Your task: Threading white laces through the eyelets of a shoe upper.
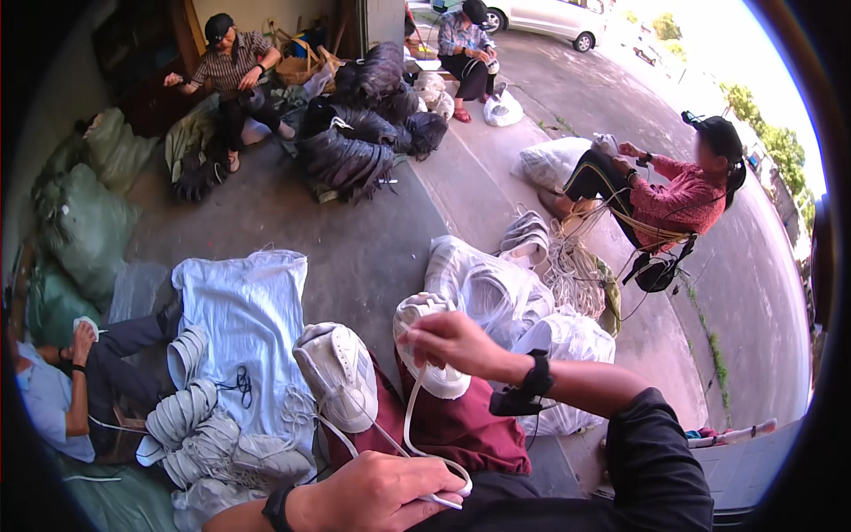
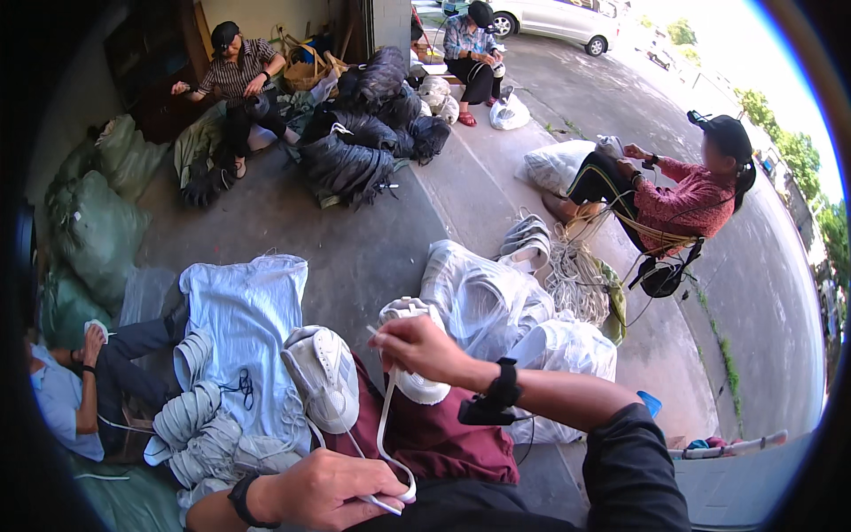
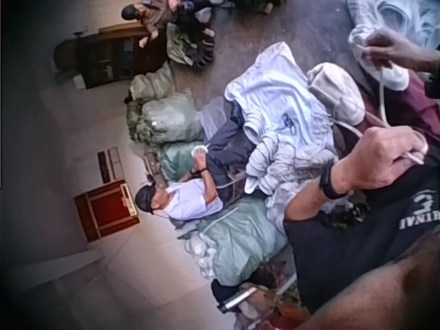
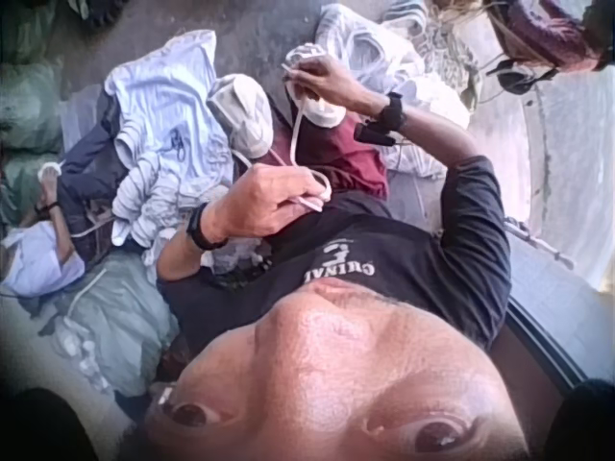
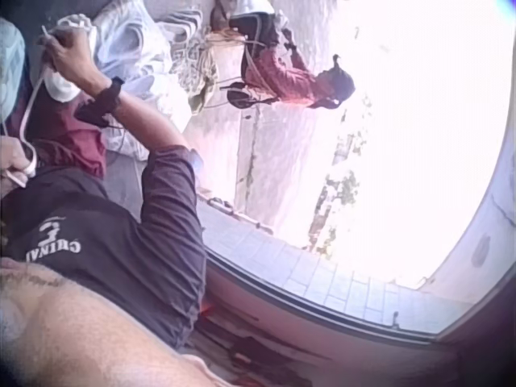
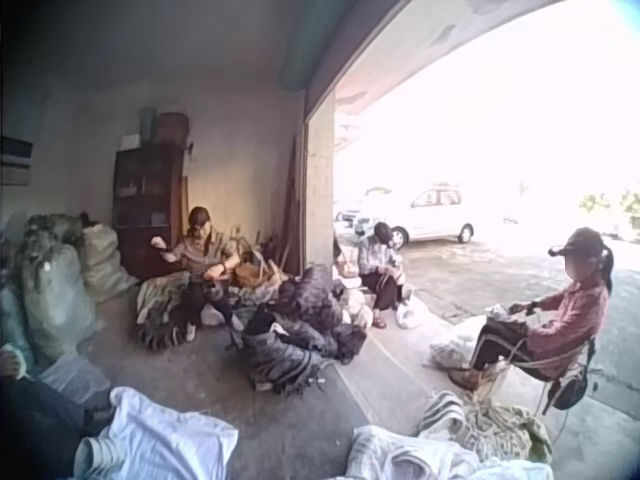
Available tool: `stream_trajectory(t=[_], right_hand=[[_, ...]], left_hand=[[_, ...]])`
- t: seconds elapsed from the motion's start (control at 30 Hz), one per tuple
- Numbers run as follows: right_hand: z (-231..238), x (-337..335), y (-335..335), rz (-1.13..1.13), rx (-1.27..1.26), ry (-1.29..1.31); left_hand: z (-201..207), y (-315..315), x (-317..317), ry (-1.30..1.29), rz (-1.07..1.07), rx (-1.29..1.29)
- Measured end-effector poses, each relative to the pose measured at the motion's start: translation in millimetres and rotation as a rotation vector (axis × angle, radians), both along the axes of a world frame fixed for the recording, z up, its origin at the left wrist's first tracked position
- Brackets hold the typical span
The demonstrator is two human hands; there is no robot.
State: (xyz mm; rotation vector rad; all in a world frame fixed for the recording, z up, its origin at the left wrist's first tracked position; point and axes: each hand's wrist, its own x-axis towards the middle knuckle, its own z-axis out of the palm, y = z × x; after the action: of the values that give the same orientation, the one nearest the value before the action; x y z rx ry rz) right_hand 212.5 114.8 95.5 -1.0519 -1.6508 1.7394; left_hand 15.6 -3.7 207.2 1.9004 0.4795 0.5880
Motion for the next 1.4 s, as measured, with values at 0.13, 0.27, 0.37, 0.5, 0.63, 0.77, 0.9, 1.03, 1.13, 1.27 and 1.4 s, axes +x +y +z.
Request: stream_trajectory(t=[0.13, 0.27, 0.37, 0.5, 0.63, 0.77, 0.9, 1.03, 1.13, 1.27, 1.4], right_hand=[[-42.6, -42.7, -25.5, 0.101, -0.046, -0.033], [-78.3, -71.6, -28.3, 0.072, 0.061, -0.085], [-100.0, -82.9, -20.4, 0.059, 0.088, -0.102], [-120.3, -89.4, -24.1, 0.034, -0.039, -0.125], [-127.3, -103.0, -28.8, 0.065, 0.038, -0.186], [-128.7, -120.2, -29.2, 0.080, 0.113, -0.236], [-126.9, -132.8, -26.8, 0.087, 0.152, -0.268], [-129.6, -138.7, -24.0, 0.081, 0.207, -0.309], [-130.2, -142.5, -24.5, 0.075, 0.244, -0.346], [-124.9, -147.4, -25.6, 0.075, 0.277, -0.371], [-124.6, -149.3, -24.2, 0.103, 0.343, -0.380]], left_hand=[[10.1, -10.2, 0.7, -0.091, 0.021, -0.033], [21.0, -8.2, -7.5, -0.043, 0.011, -0.019], [11.3, -12.9, -19.7, -0.062, -0.012, 0.080], [-15.0, -19.1, -37.0, -0.175, 0.016, 0.054], [-25.5, -25.2, -51.3, -0.141, 0.012, 0.066], [-28.2, -27.9, -60.6, -0.126, 0.007, 0.058], [-36.1, -32.7, -64.7, -0.177, 0.021, 0.051], [-37.4, -29.4, -62.5, -0.184, -0.020, 0.019], [-39.6, -27.1, -60.9, -0.185, -0.052, 0.006], [-44.6, -29.6, -59.5, -0.228, -0.034, -0.008], [-44.3, -28.8, -58.9, -0.224, -0.028, 0.003]])
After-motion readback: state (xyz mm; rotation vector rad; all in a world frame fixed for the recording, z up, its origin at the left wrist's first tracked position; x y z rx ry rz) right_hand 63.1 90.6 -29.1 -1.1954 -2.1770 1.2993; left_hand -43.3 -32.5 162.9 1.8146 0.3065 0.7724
